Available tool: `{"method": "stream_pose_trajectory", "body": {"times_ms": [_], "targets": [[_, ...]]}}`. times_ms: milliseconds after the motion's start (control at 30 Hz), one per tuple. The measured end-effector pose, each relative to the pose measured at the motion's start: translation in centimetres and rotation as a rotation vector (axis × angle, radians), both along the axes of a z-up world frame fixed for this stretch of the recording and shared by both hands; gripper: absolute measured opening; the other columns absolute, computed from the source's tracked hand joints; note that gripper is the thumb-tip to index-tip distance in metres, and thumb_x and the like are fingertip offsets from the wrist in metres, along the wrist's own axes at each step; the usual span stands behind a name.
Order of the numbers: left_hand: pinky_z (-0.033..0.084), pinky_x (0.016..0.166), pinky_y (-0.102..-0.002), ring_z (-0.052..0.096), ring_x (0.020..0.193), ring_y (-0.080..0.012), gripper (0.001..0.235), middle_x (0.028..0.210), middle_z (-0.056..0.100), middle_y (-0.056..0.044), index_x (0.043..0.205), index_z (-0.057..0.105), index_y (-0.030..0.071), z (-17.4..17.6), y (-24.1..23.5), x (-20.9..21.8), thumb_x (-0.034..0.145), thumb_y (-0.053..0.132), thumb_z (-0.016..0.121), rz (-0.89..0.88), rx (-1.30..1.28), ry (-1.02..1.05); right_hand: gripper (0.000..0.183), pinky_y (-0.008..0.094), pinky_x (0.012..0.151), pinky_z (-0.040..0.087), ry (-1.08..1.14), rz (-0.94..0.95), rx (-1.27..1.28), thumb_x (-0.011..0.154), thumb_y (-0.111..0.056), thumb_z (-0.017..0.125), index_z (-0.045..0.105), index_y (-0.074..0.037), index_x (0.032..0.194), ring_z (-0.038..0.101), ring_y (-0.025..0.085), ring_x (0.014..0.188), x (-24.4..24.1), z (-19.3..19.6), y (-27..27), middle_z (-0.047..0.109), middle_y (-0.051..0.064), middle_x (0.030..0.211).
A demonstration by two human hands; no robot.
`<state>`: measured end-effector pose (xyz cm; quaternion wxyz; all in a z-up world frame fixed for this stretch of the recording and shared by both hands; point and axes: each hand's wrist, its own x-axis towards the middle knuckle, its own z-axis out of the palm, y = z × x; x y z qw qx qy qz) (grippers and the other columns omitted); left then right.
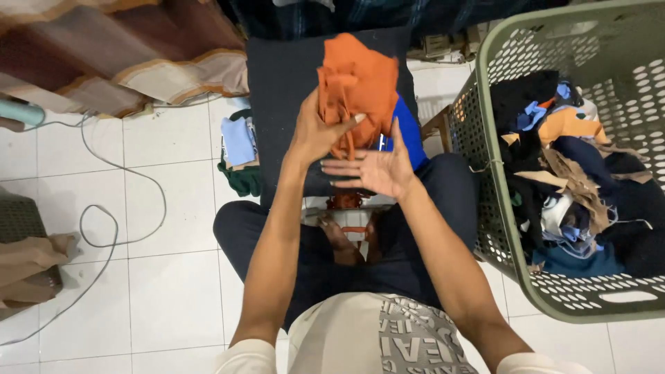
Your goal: The person sits on the floor and sorts through a pile of clothes, picking up items from a laundry basket and placing them on a small table. They handle an orange garment and a beige strip, folding and arranging them among other folded clothes.
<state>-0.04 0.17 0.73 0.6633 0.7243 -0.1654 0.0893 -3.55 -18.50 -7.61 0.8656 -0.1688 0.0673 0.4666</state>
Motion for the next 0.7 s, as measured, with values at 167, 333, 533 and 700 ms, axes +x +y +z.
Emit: {"method": "stream_pose_trajectory", "body": {"times_ms": [167, 333, 533, 700], "targets": [[0.057, 0.080, -0.041, 0.072, 0.090, -0.0346, 0.035, 0.092, 0.073, -0.015, 0.098, 0.066, 0.006, -2.3, 0.9, -1.4, 0.072, 0.002, 0.088, -0.042, 0.098, -0.198, 0.105, 0.076, 0.110, 0.032, -0.144, -0.024, 0.163, 0.077, -0.087, 0.048, 0.064, 0.000, 0.134, 0.051, 0.052, 0.134, 4.2, -5.4, 0.4, 0.061, 0.029, 0.136], [0.058, 0.089, -0.045, 0.073, 0.101, -0.0390, 0.035, 0.112, 0.076, -0.015, 0.099, 0.065, 0.006, -2.2, 1.8, -2.7, 0.077, 0.012, 0.091, -0.034, 0.070, -0.292, 0.106, 0.079, 0.105, 0.036, -0.043, -0.008, 0.035, 0.081, -0.087, 0.043, 0.059, 0.003, 0.136, 0.056, 0.052, 0.128, 1.1, -2.3, 1.9, 0.062, 0.029, 0.134], [0.056, 0.095, -0.040, 0.074, 0.105, -0.0305, 0.035, 0.118, 0.076, -0.011, 0.096, 0.068, 0.009, -2.4, 2.8, -2.4, 0.078, 0.027, 0.092, 0.009, 0.172, -0.407, 0.130, 0.079, 0.107, 0.031, -0.006, 0.093, -0.116, 0.078, -0.097, 0.030, 0.050, 0.014, 0.142, 0.048, 0.059, 0.133, -4.2, -2.4, 0.9, 0.050, 0.040, 0.145], [0.061, 0.082, -0.038, 0.075, 0.101, -0.0299, 0.015, 0.114, 0.074, -0.012, 0.091, 0.066, 0.008, 0.1, 1.8, -3.5, 0.095, 0.022, 0.070, 0.031, 0.402, -0.847, 0.130, 0.072, 0.108, 0.039, -0.346, -0.101, 0.058, 0.075, -0.099, 0.032, 0.053, 0.012, 0.140, 0.056, 0.050, 0.129, -4.2, -4.2, -1.7, 0.057, 0.037, 0.138]]}}
